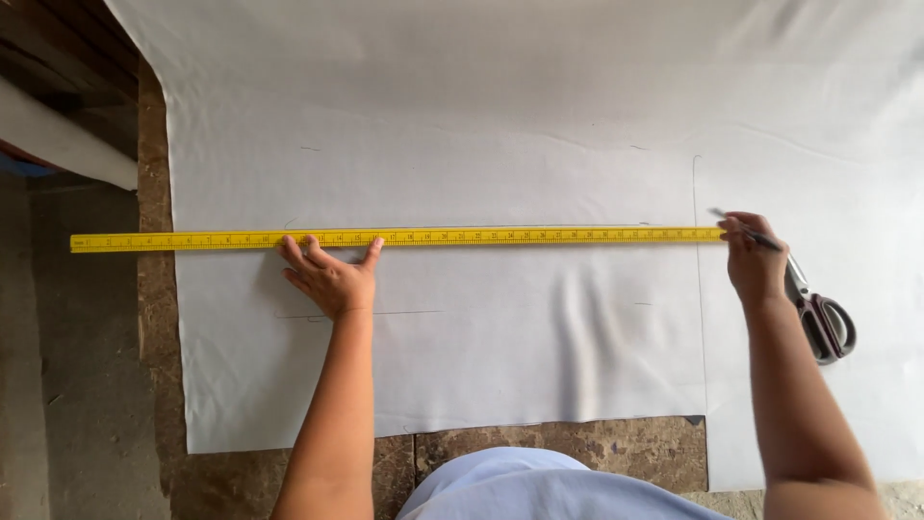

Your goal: Measuring, marking, and cutting fabric on a workbench using a ruler, pen, and scissors.

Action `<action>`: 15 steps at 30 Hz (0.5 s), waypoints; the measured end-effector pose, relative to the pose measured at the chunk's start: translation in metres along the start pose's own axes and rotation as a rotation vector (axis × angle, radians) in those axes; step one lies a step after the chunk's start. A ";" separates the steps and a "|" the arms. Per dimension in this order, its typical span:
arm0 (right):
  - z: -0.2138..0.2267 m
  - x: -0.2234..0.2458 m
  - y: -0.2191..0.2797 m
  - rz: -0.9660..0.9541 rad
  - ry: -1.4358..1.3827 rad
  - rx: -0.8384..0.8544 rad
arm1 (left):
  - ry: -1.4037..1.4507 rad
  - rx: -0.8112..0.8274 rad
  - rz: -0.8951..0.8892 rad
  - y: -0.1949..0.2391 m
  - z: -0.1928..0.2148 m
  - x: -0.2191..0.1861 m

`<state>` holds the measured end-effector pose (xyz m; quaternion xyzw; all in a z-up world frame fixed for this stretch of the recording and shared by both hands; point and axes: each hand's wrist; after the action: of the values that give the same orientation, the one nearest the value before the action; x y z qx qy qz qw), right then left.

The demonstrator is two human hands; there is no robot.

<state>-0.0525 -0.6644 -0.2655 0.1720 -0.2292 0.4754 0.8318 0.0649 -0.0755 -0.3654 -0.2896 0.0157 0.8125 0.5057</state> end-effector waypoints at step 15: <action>-0.092 -0.023 -0.047 0.287 0.056 -0.182 | -0.090 0.202 0.172 -0.076 -0.025 -0.048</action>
<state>-0.0019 -0.6574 -0.3579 0.0483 -0.2704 0.5712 0.7735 0.1545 -0.0854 -0.3430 -0.1978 0.0996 0.8593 0.4611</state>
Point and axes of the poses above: each hand's wrist, its own y-axis away from the middle knuckle, its own z-axis out of the back of the hand, x = y × z, and after that the axes turned 8 degrees about z, right-handed
